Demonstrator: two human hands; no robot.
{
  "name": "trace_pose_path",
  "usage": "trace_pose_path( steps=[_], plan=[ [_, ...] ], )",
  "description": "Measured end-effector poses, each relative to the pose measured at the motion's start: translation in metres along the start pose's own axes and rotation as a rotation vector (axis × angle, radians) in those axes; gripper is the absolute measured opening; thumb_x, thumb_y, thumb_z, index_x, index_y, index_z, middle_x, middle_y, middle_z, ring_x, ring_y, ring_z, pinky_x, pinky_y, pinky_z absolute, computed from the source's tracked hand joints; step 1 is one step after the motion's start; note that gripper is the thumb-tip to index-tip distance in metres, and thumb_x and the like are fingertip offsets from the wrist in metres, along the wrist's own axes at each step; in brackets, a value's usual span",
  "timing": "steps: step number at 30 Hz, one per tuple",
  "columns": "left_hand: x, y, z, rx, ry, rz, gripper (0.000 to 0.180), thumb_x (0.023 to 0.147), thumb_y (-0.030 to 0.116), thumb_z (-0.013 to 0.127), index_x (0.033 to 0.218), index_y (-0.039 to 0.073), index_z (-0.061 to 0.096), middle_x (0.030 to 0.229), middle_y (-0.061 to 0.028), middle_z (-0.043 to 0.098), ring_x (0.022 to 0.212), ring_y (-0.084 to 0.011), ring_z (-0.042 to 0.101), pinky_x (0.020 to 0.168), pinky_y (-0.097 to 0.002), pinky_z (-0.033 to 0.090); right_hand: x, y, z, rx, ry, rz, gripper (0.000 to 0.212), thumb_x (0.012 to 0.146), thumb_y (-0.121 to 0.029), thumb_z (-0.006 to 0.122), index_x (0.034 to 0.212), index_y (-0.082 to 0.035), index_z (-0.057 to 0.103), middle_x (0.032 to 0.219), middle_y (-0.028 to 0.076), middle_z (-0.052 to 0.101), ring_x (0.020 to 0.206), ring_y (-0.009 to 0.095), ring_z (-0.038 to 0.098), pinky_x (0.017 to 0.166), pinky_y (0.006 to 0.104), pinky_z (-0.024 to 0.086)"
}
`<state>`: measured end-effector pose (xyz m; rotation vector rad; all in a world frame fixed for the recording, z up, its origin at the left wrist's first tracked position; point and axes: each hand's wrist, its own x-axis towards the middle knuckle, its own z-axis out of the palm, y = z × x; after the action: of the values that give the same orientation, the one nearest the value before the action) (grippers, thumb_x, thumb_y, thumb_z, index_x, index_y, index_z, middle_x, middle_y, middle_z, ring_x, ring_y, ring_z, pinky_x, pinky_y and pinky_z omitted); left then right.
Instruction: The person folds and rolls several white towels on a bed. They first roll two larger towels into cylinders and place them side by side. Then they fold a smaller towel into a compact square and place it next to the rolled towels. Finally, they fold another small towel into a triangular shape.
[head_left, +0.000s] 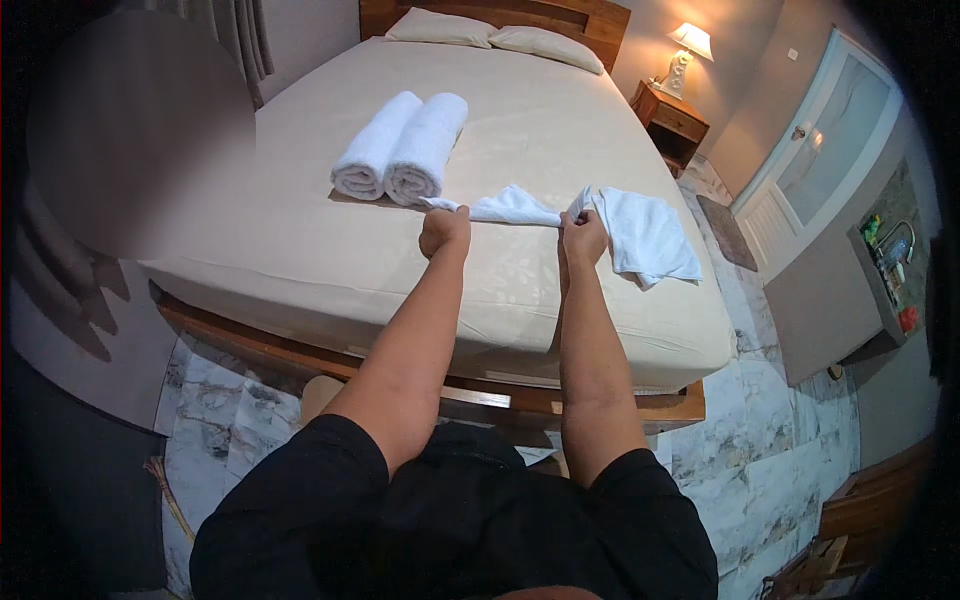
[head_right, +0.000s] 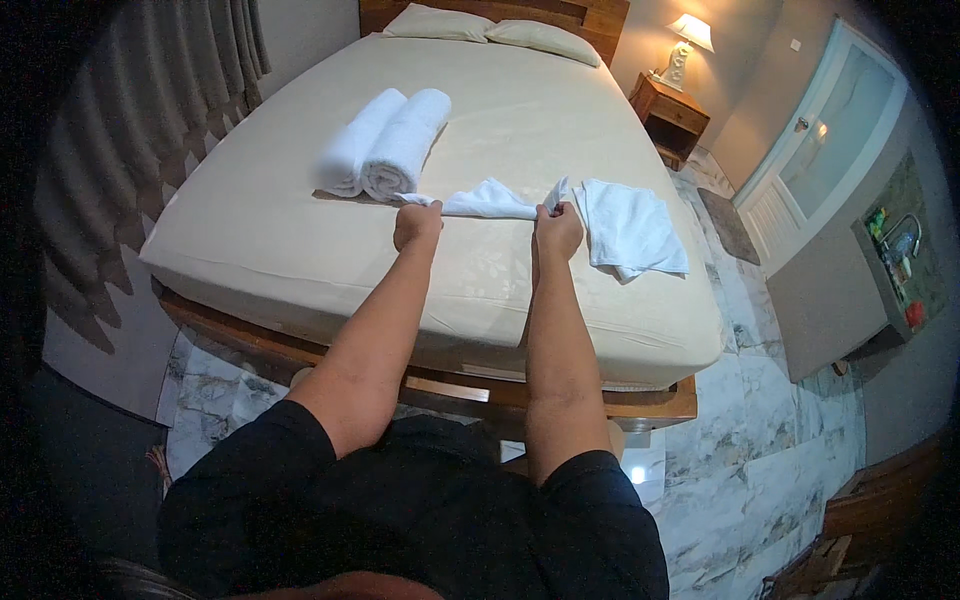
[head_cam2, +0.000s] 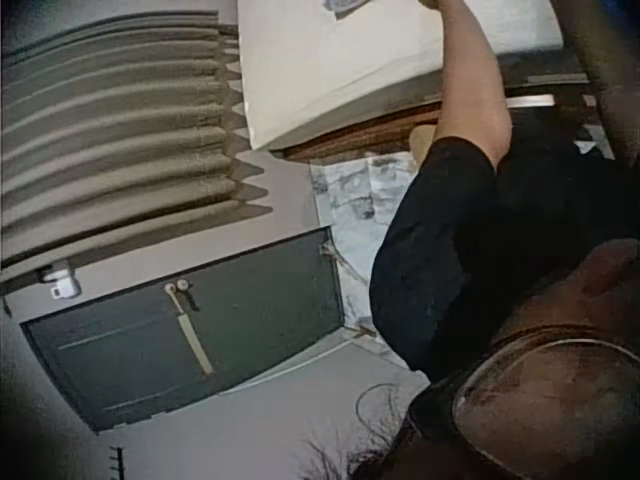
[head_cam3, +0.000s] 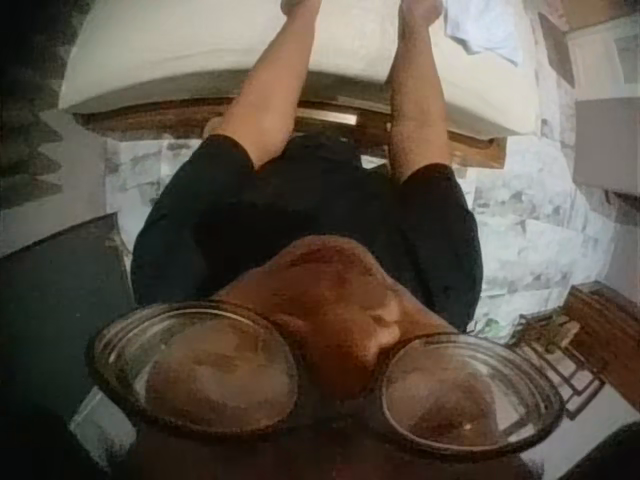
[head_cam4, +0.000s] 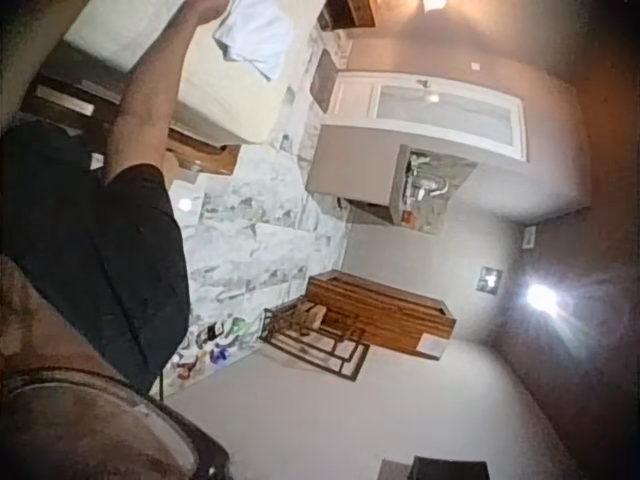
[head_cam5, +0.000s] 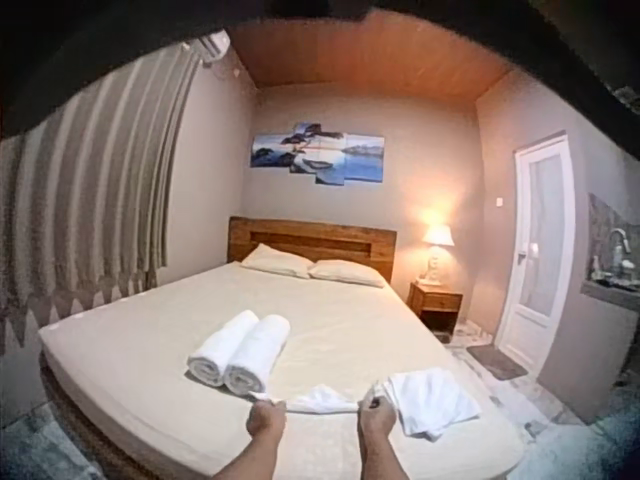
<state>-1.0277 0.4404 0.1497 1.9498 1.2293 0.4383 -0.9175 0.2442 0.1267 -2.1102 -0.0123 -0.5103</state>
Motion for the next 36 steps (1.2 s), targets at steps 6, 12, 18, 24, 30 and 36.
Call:
trace_pose_path(
  steps=[6,12,18,24,30,36],
  plan=[
    [0.006,0.000,0.032,-0.765,-0.041,-0.194,0.038,0.087,0.026,0.053,0.112,-0.003,0.057,0.109,-0.0162,0.063,0.095,-0.0308,0.066,0.084,-0.0505,0.052,-0.003,-0.003,-0.003,0.026,0.009,0.029,0.035,0.071,-0.032,0.077,0.082,-0.001,0.066,0.078,0.011,0.068,0.077,0.025,0.066,0.071,0.0366,0.051],
    [0.023,0.027,0.033,-1.815,-0.512,-0.412,0.026,0.091,0.009,0.037,0.110,-0.004,0.050,0.121,-0.0178,0.055,0.104,-0.0284,0.061,0.097,-0.0646,0.041,0.016,-0.016,-0.006,0.793,-0.199,0.158,0.023,0.086,-0.022,0.069,0.099,-0.006,0.060,0.095,0.012,0.069,0.085,0.025,0.067,0.074,0.0387,0.053],
    [0.020,-0.011,-0.032,-2.185,-1.194,0.545,0.037,0.097,0.023,0.040,0.125,0.001,0.050,0.120,-0.0136,0.060,0.110,-0.0284,0.058,0.105,-0.0519,0.038,-0.062,-0.098,-0.092,1.858,-0.851,-0.171,0.014,0.094,-0.004,0.054,0.107,-0.006,0.050,0.114,0.017,0.063,0.105,0.025,0.061,0.095,0.0413,0.048],
    [-0.077,-0.011,-0.108,-2.289,-1.940,0.324,0.014,0.103,0.017,0.028,0.102,0.008,0.039,0.057,0.0006,0.053,0.054,-0.0101,0.059,0.061,-0.0273,0.047,-0.112,-0.100,-0.113,1.908,-1.285,-0.107,0.023,0.094,-0.024,0.057,0.108,-0.008,0.049,0.089,0.007,0.060,0.087,0.022,0.060,0.098,0.0552,0.040],
    [-0.069,-0.048,-0.112,-1.684,-1.710,0.345,0.034,0.098,0.022,0.048,0.121,-0.002,0.043,0.067,-0.0023,0.052,0.054,-0.0088,0.055,0.058,-0.0245,0.046,-0.126,-0.072,-0.098,1.731,-1.274,-0.028,0.033,0.097,-0.031,0.051,0.112,-0.002,0.052,0.085,0.007,0.059,0.081,0.021,0.059,0.090,0.0455,0.046],
    [-0.081,-0.066,-0.111,-1.193,-1.375,0.212,0.026,0.096,0.027,0.053,0.101,0.002,0.055,0.074,-0.0056,0.059,0.050,-0.0073,0.054,0.046,-0.0210,0.046,-0.141,-0.071,-0.105,0.967,-0.714,-0.561,0.019,0.089,-0.015,0.061,0.101,-0.001,0.067,0.129,0.018,0.047,0.112,0.029,0.056,0.092,0.0415,0.047]
  ],
)
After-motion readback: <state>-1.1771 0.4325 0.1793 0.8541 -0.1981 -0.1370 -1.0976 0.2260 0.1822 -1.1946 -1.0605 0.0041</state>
